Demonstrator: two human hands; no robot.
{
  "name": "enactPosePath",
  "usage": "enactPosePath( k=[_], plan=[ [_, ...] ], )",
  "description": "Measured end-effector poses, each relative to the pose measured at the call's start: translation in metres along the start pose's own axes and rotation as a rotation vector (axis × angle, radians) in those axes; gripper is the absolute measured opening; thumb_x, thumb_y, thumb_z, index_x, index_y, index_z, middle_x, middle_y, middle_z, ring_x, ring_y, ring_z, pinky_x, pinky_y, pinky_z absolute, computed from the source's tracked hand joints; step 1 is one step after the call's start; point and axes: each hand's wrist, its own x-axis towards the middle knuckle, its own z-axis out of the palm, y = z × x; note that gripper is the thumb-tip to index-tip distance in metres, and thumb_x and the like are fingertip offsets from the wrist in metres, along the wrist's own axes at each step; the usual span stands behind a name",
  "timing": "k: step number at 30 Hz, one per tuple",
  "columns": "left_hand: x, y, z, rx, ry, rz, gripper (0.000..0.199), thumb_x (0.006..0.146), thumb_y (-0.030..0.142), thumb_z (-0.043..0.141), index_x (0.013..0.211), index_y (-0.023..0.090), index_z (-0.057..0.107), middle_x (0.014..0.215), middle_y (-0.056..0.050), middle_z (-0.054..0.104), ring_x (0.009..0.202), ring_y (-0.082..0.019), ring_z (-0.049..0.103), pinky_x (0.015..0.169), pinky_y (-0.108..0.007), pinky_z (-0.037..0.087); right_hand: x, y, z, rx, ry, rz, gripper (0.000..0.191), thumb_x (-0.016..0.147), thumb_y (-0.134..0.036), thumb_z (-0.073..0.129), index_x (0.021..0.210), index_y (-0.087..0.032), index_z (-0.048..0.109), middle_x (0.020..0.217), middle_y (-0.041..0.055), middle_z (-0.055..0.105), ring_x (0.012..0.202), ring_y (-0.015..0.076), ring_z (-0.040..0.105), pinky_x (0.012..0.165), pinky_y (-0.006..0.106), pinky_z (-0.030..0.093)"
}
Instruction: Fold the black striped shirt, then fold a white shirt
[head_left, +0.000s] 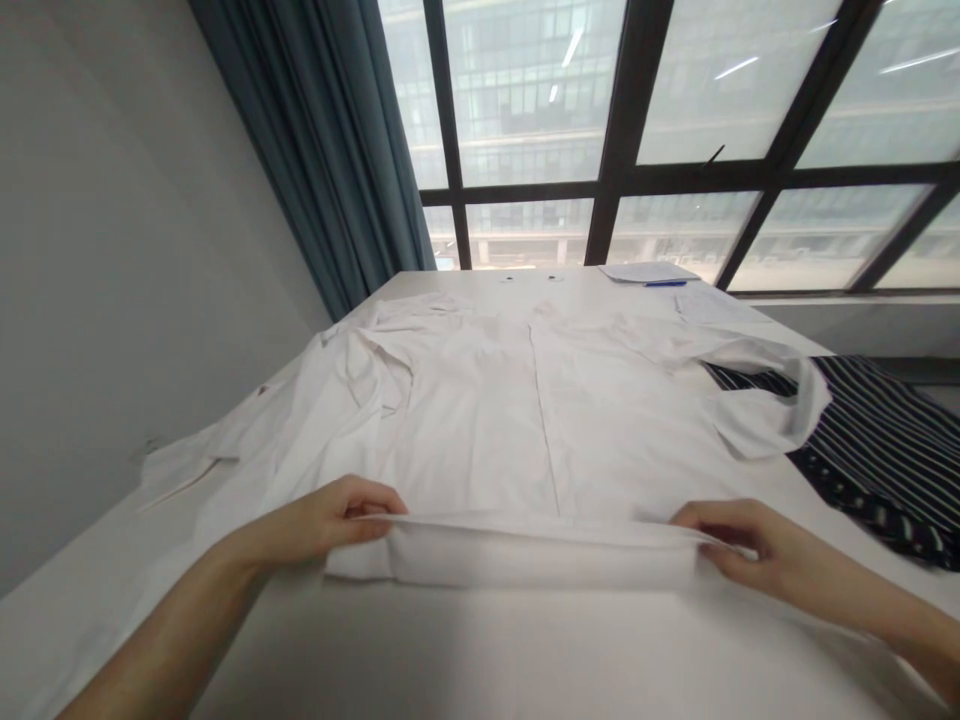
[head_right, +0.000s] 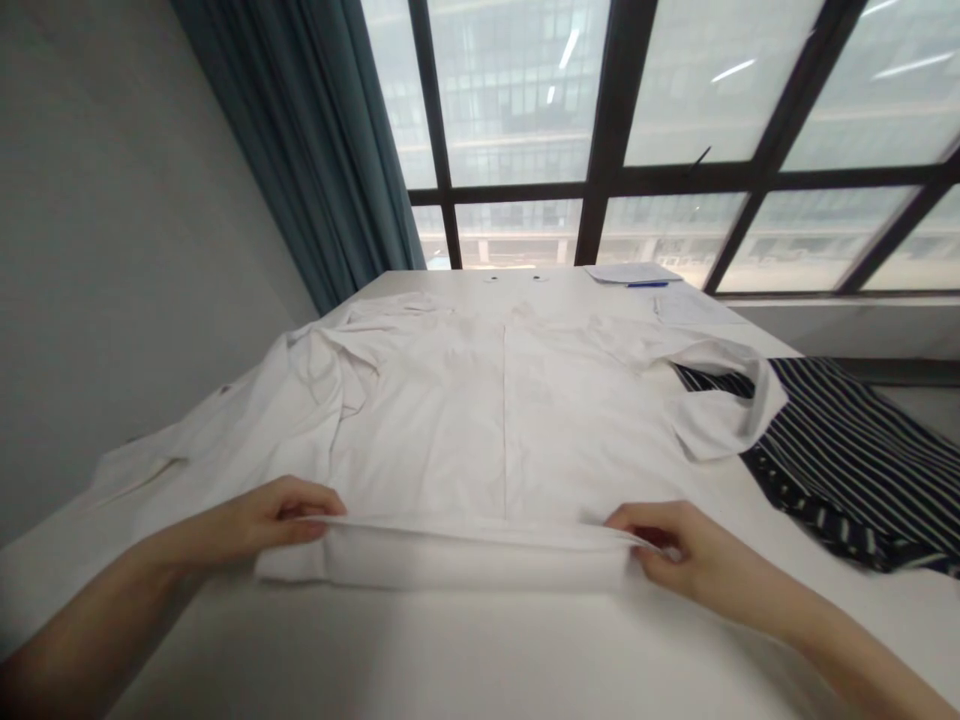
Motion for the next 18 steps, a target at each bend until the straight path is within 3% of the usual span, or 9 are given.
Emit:
enactPosePath(
  k=[3, 5, 9, 12, 18],
  plan=[
    [0.005, -0.01, -0.003, -0.069, 0.153, 0.001, 0.032, 0.077, 0.05, 0.068, 0.083, 0.019, 0.075, 0.08, -0.004, 0.071, 0.076, -0.02, 0.064, 0.066, -0.022, 0.046, 0.001, 0.011, -0.014, -0.02, -0.035, 0.005, 0.025, 0.086, -0.033, 0.055, 0.097, -0.021, 0.074, 0.097, 0.0044, 0.074, 0.09, 0.0243, 0.068, 0.08, 0.032, 0.055],
    [0.009, -0.015, -0.003, -0.136, 0.318, -0.008, 0.036, 0.073, 0.052, 0.072, 0.084, 0.018, 0.075, 0.081, -0.004, 0.071, 0.076, -0.02, 0.064, 0.067, -0.023, 0.047, 0.001, 0.023, -0.02, -0.09, 0.029, 0.011, 0.029, 0.086, -0.036, 0.056, 0.102, -0.021, 0.073, 0.1, 0.0055, 0.074, 0.09, 0.0249, 0.068, 0.079, 0.033, 0.055],
    [0.017, -0.023, -0.001, -0.274, 0.582, -0.082, 0.054, 0.064, 0.062, 0.075, 0.092, 0.016, 0.072, 0.058, 0.001, 0.06, 0.053, -0.015, 0.053, 0.049, -0.021, 0.038, 0.001, 0.046, -0.025, -0.323, 0.216, 0.011, 0.035, 0.088, -0.044, 0.055, 0.108, -0.021, 0.071, 0.104, 0.0078, 0.075, 0.09, 0.0265, 0.07, 0.079, 0.036, 0.057],
    [0.02, -0.023, 0.001, -0.3, 0.664, -0.076, 0.06, 0.061, 0.066, 0.075, 0.092, 0.016, 0.07, 0.051, 0.004, 0.052, 0.047, -0.012, 0.046, 0.045, -0.019, 0.031, 0.001, 0.053, -0.027, -0.531, 0.286, -0.053, 0.036, 0.09, -0.045, 0.051, 0.108, -0.022, 0.071, 0.106, 0.008, 0.075, 0.093, 0.0286, 0.071, 0.082, 0.039, 0.057],
    [0.02, -0.011, 0.007, -0.331, 0.734, -0.068, 0.065, 0.054, 0.071, 0.076, 0.087, 0.015, 0.067, 0.051, 0.004, 0.053, 0.046, -0.01, 0.043, 0.046, -0.019, 0.031, -0.002, 0.045, -0.028, -0.783, 0.354, -0.098, 0.04, 0.094, -0.04, 0.042, 0.108, -0.019, 0.072, 0.101, 0.0119, 0.076, 0.08, 0.0307, 0.073, 0.071, 0.041, 0.058]
  ],
)
